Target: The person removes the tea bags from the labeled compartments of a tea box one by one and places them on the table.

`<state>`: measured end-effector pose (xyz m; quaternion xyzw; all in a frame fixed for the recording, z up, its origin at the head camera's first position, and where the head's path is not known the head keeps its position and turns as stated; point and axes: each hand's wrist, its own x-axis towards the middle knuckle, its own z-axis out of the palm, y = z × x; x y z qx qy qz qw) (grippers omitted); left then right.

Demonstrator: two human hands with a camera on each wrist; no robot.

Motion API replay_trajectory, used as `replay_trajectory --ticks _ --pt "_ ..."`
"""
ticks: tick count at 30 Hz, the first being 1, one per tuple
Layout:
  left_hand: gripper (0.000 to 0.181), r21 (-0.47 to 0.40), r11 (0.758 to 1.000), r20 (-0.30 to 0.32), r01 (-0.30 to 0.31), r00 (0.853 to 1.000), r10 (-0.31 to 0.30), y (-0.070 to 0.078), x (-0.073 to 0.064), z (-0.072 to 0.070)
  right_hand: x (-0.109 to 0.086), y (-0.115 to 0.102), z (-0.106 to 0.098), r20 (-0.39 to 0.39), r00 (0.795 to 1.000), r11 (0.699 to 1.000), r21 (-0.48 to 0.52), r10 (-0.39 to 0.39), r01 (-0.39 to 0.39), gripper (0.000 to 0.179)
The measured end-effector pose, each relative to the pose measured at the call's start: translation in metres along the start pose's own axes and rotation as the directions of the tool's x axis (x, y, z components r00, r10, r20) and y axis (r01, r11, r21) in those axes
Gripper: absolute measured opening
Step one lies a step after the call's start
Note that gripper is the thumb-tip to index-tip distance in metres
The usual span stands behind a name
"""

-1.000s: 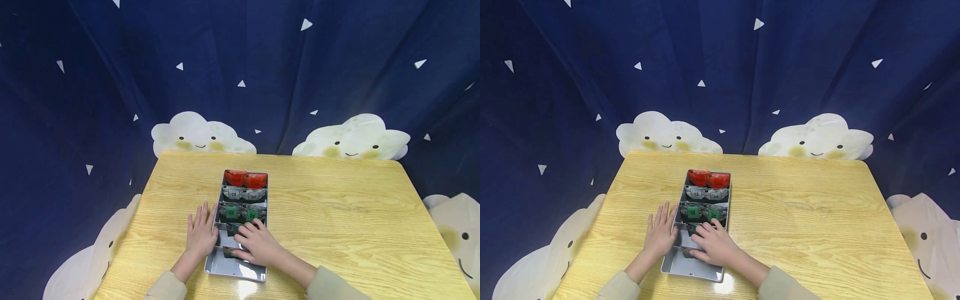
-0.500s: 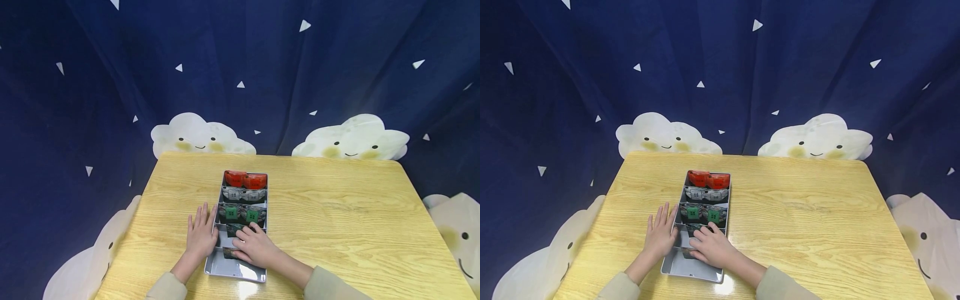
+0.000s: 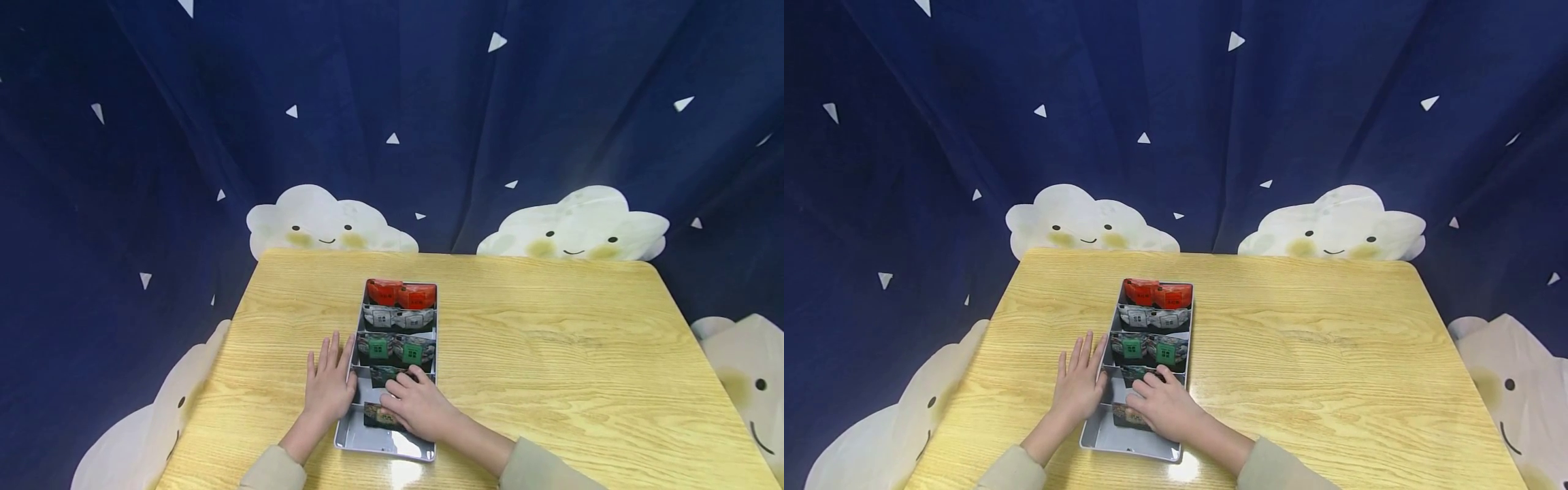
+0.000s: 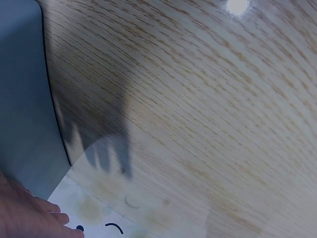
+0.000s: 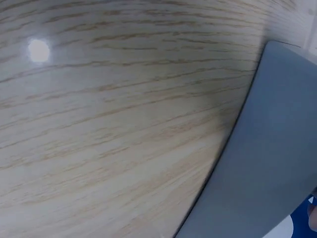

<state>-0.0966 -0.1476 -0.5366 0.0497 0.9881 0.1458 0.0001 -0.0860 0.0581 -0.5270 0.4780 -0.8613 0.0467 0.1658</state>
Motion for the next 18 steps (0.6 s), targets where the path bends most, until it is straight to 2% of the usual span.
replay_trajectory --ticks 4,10,18 --pt "0.060 -0.001 1.000 0.003 0.002 1.000 -0.002 0.000 0.000 -0.001 0.002 0.001 -0.007 -0.012 1.000 1.000 0.010 0.022 -0.022 0.016" --pt "0.061 0.004 1.000 0.004 0.001 1.000 -0.001 0.001 0.000 -0.002 0.006 0.006 -0.021 -0.013 0.996 0.993 0.080 0.083 -0.081 0.018" --pt "0.061 0.008 1.000 -0.007 -0.005 1.000 0.005 0.001 -0.001 -0.001 0.011 0.027 -0.050 -0.013 0.986 0.972 0.168 0.167 -0.163 0.019"
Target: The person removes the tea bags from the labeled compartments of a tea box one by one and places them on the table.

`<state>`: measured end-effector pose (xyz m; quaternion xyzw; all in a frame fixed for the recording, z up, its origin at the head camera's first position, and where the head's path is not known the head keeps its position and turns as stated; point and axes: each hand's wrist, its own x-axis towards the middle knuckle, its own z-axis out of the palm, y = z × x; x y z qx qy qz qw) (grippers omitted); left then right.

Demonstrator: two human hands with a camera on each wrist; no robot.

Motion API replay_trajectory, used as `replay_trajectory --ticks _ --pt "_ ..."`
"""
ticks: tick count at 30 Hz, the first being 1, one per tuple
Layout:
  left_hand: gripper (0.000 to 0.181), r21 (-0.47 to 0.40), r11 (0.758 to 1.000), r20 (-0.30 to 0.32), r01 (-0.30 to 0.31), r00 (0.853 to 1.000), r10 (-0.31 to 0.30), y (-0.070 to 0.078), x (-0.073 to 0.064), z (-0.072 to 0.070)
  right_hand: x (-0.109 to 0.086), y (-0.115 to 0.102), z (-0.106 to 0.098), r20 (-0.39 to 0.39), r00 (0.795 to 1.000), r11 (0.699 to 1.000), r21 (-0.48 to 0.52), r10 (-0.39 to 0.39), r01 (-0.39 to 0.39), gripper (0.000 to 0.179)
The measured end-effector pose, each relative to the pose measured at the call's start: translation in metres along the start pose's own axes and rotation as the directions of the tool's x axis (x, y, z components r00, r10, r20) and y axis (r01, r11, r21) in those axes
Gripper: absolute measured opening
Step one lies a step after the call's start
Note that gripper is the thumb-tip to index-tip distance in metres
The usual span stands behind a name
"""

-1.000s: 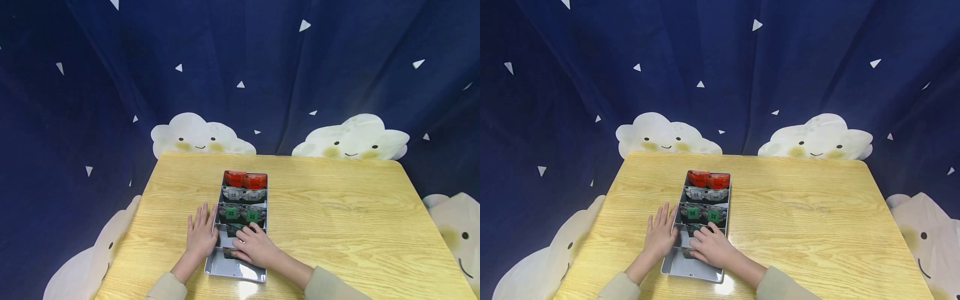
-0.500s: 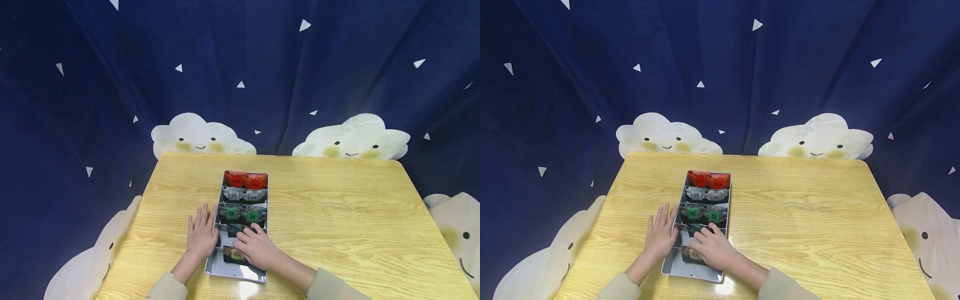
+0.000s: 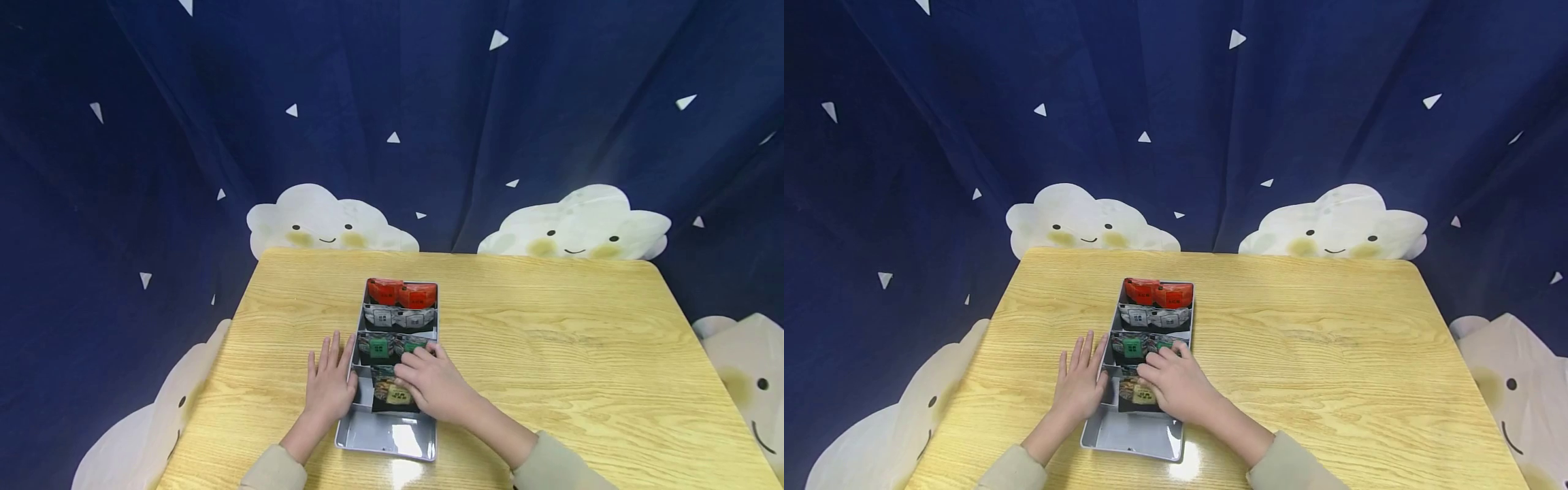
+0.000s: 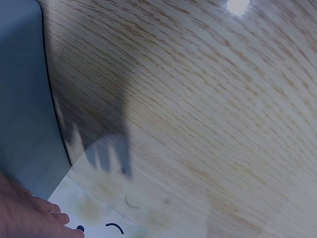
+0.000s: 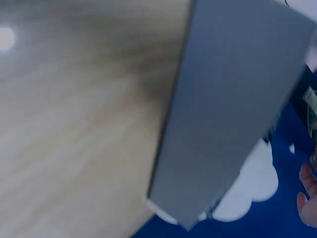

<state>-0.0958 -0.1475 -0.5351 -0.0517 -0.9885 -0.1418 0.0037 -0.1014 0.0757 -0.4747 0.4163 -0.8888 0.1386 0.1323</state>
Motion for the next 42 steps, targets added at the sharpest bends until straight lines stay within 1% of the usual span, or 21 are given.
replay_trajectory --ticks 5,9,15,19,21,24,27,30,32,36,39,42 --pt "0.061 -0.006 1.000 0.000 -0.001 1.000 0.001 0.000 0.000 0.000 0.002 0.020 -0.024 -0.022 0.998 0.998 0.009 0.066 -0.066 0.017" --pt "0.061 -0.006 1.000 0.006 0.004 1.000 -0.004 0.000 0.000 0.000 0.000 0.042 -0.037 -0.043 0.990 0.991 -0.003 0.133 -0.133 0.015" --pt "0.061 -0.017 1.000 0.015 0.005 1.000 -0.004 0.000 0.000 0.001 -0.011 0.077 -0.045 -0.059 0.974 0.975 -0.033 0.217 -0.219 0.014" --pt "0.062 -0.022 1.000 0.025 0.008 1.000 -0.007 0.000 0.000 0.001 -0.021 0.098 -0.042 -0.039 0.961 0.959 -0.054 0.275 -0.277 0.015" --pt "0.062 -0.022 1.000 0.025 0.008 1.000 -0.007 0.000 0.000 0.001 -0.026 0.108 -0.037 -0.012 0.952 0.950 -0.062 0.306 -0.307 0.017" --pt "0.062 -0.021 1.000 0.020 0.008 1.000 -0.007 0.000 0.000 0.001 -0.031 0.121 -0.025 0.048 0.934 0.935 -0.064 0.353 -0.350 0.017" --pt "0.062 -0.016 1.000 0.015 0.004 1.000 -0.004 -0.001 0.001 0.001 -0.034 0.132 -0.009 0.106 0.919 0.925 -0.078 0.380 -0.373 0.015" --pt "0.062 -0.013 1.000 0.015 0.002 1.000 -0.002 -0.002 0.002 0.002 -0.035 0.141 0.011 0.129 0.909 0.918 -0.093 0.396 -0.387 0.016" --pt "0.062 -0.010 1.000 0.014 0.002 1.000 -0.002 -0.002 0.002 0.002 -0.034 0.145 0.023 0.114 0.905 0.911 -0.105 0.410 -0.400 0.015" --pt "0.062 -0.014 1.000 0.016 0.006 1.000 -0.005 -0.003 0.002 0.002 -0.032 0.150 0.044 0.060 0.891 0.889 -0.131 0.449 -0.439 0.014" --pt "0.063 -0.022 1.000 0.022 0.010 1.000 -0.009 -0.002 0.002 0.001 -0.032 0.151 0.058 0.024 0.877 0.869 -0.151 0.479 -0.471 0.013" --pt "0.063 -0.025 1.000 0.025 0.015 1.000 -0.014 -0.002 0.002 0.002 -0.033 0.150 0.072 -0.003 0.870 0.858 -0.164 0.492 -0.486 0.013"
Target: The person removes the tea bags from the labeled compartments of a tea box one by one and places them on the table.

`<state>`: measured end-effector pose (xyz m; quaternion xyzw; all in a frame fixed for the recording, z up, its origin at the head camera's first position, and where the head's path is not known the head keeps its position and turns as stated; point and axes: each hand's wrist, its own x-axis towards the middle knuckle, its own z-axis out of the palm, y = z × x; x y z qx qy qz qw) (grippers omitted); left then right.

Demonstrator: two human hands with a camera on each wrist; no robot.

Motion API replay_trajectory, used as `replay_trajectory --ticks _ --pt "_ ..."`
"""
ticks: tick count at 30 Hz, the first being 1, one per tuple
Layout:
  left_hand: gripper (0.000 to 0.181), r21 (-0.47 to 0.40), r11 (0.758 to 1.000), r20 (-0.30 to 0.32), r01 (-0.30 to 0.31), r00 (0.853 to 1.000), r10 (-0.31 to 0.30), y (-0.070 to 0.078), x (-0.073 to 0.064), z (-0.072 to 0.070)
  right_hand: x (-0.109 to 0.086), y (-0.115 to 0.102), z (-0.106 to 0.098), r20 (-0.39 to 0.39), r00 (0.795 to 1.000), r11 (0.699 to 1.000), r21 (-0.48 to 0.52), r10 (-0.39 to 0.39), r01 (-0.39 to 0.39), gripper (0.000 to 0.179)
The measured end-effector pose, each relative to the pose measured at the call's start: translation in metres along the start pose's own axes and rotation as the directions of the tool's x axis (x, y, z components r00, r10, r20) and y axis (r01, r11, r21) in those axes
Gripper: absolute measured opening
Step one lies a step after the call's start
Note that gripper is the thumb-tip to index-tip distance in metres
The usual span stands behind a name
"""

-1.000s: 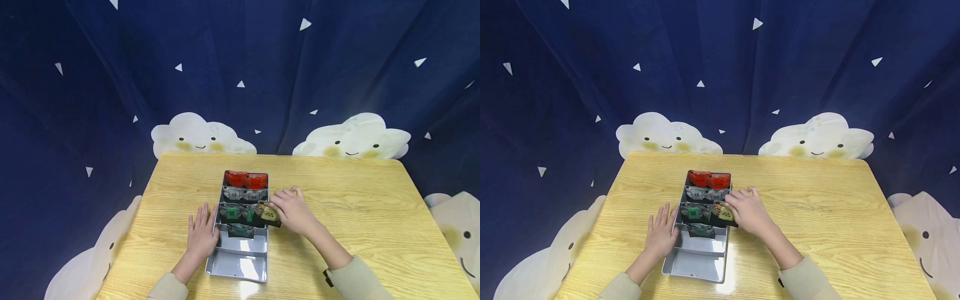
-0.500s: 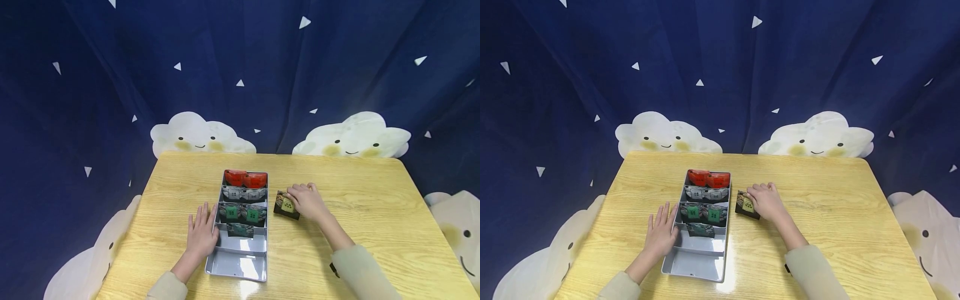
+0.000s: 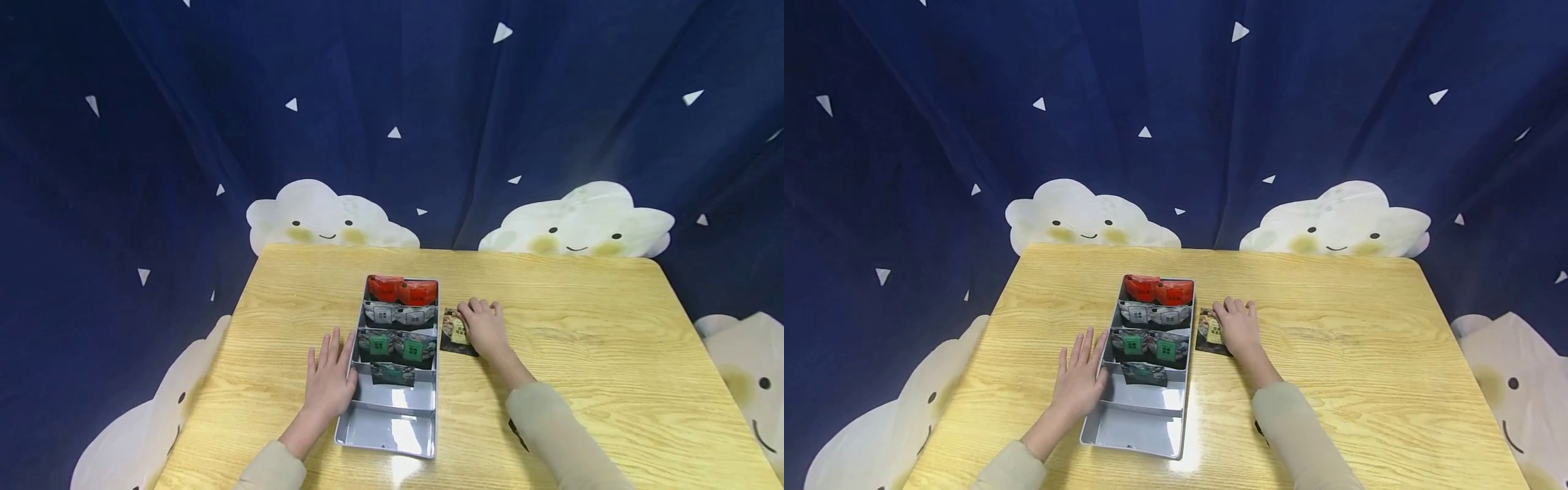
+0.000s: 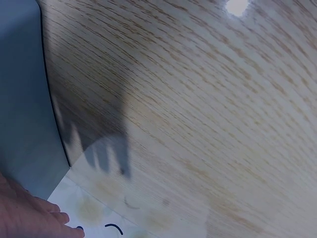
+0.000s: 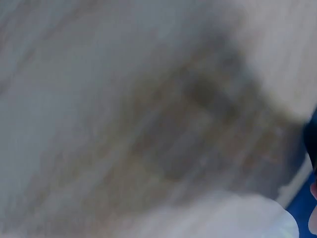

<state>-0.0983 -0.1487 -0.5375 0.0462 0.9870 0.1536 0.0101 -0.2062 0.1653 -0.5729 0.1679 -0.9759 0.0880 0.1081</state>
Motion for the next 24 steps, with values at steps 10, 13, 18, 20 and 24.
replay_trajectory --ticks 10,13,18,20,24 --pt "0.062 -0.006 1.000 -0.002 0.001 1.000 -0.001 0.001 0.000 0.000 -0.002 -0.007 0.024 0.001 0.999 0.998 -0.010 0.054 -0.054 0.013" --pt "0.063 -0.007 1.000 -0.002 0.003 1.000 -0.003 0.001 0.000 0.000 -0.002 -0.008 0.027 0.028 0.997 0.997 -0.019 0.073 -0.072 0.014" --pt "0.062 -0.002 1.000 -0.008 0.002 1.000 -0.002 0.000 0.001 0.001 -0.001 -0.008 0.028 0.023 0.998 0.998 -0.013 0.066 -0.066 0.014" --pt "0.062 0.000 1.000 -0.009 0.003 1.000 -0.003 0.000 0.001 0.001 -0.001 -0.009 0.028 0.024 0.998 0.998 -0.013 0.066 -0.066 0.014" --pt "0.062 -0.006 1.000 -0.013 0.001 1.000 -0.001 0.001 0.000 0.000 0.000 -0.009 0.028 0.037 0.996 0.997 -0.014 0.081 -0.080 0.013"
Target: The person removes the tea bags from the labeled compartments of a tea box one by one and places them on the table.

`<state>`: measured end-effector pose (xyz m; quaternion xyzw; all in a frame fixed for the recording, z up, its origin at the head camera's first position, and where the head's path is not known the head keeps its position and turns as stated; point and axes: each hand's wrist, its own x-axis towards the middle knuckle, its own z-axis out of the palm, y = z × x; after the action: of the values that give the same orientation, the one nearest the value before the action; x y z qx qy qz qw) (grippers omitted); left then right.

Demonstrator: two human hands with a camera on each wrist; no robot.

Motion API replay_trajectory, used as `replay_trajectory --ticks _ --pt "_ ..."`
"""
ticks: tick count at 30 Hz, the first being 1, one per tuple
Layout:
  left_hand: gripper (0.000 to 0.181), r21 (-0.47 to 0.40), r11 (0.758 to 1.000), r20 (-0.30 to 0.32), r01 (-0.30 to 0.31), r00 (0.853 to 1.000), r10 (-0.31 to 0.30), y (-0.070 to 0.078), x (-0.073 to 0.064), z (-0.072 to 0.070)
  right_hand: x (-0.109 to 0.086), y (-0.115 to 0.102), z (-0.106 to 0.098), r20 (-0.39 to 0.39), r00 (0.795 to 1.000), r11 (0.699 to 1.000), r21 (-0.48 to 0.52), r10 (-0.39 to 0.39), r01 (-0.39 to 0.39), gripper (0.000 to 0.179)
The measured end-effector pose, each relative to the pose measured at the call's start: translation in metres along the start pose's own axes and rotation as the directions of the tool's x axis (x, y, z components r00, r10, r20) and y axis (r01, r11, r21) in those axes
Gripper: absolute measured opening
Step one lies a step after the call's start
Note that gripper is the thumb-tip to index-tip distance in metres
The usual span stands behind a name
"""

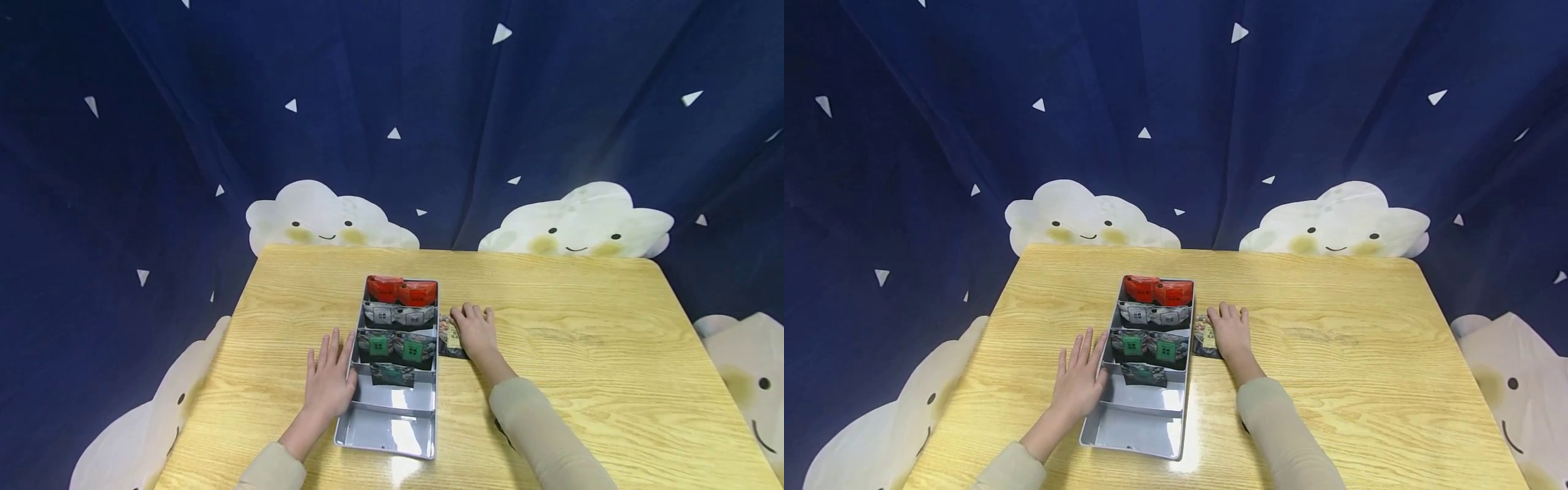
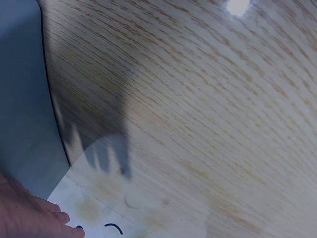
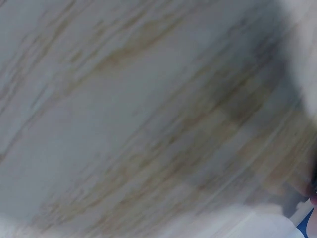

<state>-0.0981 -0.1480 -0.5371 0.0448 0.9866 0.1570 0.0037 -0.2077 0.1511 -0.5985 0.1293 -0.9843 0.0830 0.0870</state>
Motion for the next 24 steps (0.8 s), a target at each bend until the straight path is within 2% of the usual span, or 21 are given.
replay_trajectory --ticks 9,13,19,24 --pt "0.062 0.007 1.000 -0.001 -0.003 1.000 0.003 0.000 0.000 -0.001 0.001 -0.001 -0.003 0.054 0.998 0.999 0.022 0.024 -0.025 0.019" --pt "0.062 0.014 1.000 0.005 -0.003 1.000 0.003 -0.001 0.000 -0.001 0.003 -0.002 -0.008 0.039 0.999 0.998 0.038 0.038 -0.039 0.020" --pt "0.062 0.008 1.000 0.003 -0.001 1.000 0.001 -0.001 -0.001 0.000 0.009 -0.008 -0.028 -0.048 0.998 0.997 0.065 0.040 -0.037 0.023" --pt "0.062 0.010 1.000 0.001 -0.005 1.000 0.005 0.000 0.000 0.000 0.014 -0.020 -0.051 -0.174 0.984 0.996 0.088 0.021 -0.005 0.021"
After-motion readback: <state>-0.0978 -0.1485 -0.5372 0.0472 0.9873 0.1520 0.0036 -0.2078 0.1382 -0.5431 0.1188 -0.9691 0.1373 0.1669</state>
